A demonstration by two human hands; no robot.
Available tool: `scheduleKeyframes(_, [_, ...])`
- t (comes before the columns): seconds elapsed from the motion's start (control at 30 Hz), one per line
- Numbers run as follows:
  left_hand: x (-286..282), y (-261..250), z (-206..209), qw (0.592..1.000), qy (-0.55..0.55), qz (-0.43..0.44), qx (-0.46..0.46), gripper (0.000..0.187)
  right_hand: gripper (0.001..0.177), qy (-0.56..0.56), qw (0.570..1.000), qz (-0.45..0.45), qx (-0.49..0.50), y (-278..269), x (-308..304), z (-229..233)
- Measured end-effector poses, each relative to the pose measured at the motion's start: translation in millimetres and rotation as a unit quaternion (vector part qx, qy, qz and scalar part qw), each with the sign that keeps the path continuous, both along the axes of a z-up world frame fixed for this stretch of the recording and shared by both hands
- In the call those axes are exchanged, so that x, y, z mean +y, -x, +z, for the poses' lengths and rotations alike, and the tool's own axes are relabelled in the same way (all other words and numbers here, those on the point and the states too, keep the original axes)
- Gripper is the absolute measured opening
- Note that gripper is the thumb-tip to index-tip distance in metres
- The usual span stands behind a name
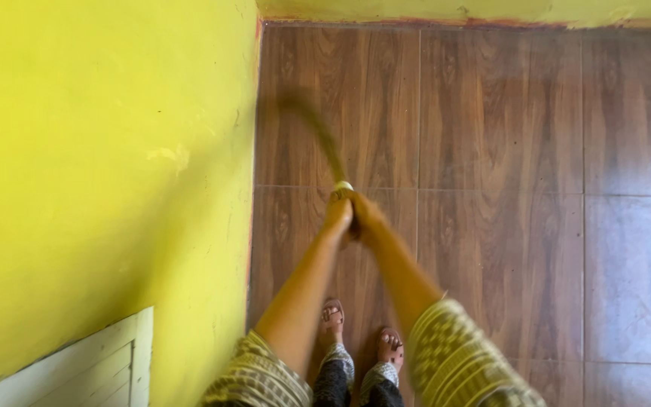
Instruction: The person sweeps the wood-look tiled floor using a small hand-held broom, moving the broom in short strokes across the surface while walking around a parked motorcycle and a shoe rack.
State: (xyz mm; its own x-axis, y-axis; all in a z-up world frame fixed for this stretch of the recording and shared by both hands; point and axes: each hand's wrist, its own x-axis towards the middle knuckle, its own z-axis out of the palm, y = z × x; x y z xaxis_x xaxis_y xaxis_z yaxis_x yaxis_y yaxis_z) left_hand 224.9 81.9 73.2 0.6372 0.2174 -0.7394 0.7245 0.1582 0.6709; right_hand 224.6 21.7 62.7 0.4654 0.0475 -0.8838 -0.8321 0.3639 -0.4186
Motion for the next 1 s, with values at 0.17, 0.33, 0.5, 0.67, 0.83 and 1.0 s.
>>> scheduleKeyframes(0.17, [15, -24, -2, 0.971, 0.167, -0.163, 0.057, 0.046, 0.053, 0.191, 0.970, -0.151, 0.000, 1, 14, -3])
scheduleKeyframes(0.33, [-17, -41, -25, 0.987, 0.054, -0.100, -0.117, 0.050, 0.046, 0.077, 0.995, -0.020, -0.057, -38, -21, 38])
scheduleKeyframes(0.5, [-5, -62, -29, 0.994, -0.054, 0.054, -0.072, 0.046, 0.047, -0.004, 0.990, 0.132, -0.047, -74, -8, -4])
scheduleKeyframes(0.67, [18, -78, -11, 0.983, 0.146, -0.096, 0.064, 0.043, 0.052, 0.094, 0.994, -0.046, 0.036, -64, 7, -22])
scheduleKeyframes(0.83, [-36, -106, -11, 0.962, 0.107, -0.252, -0.025, 0.040, 0.056, 0.171, 0.952, -0.251, -0.027, -77, -36, 14])
scheduleKeyframes(1.0, [-61, -108, -48, 0.986, 0.042, -0.022, -0.158, 0.037, 0.057, 0.143, 0.989, 0.028, -0.010, -115, -62, 29])
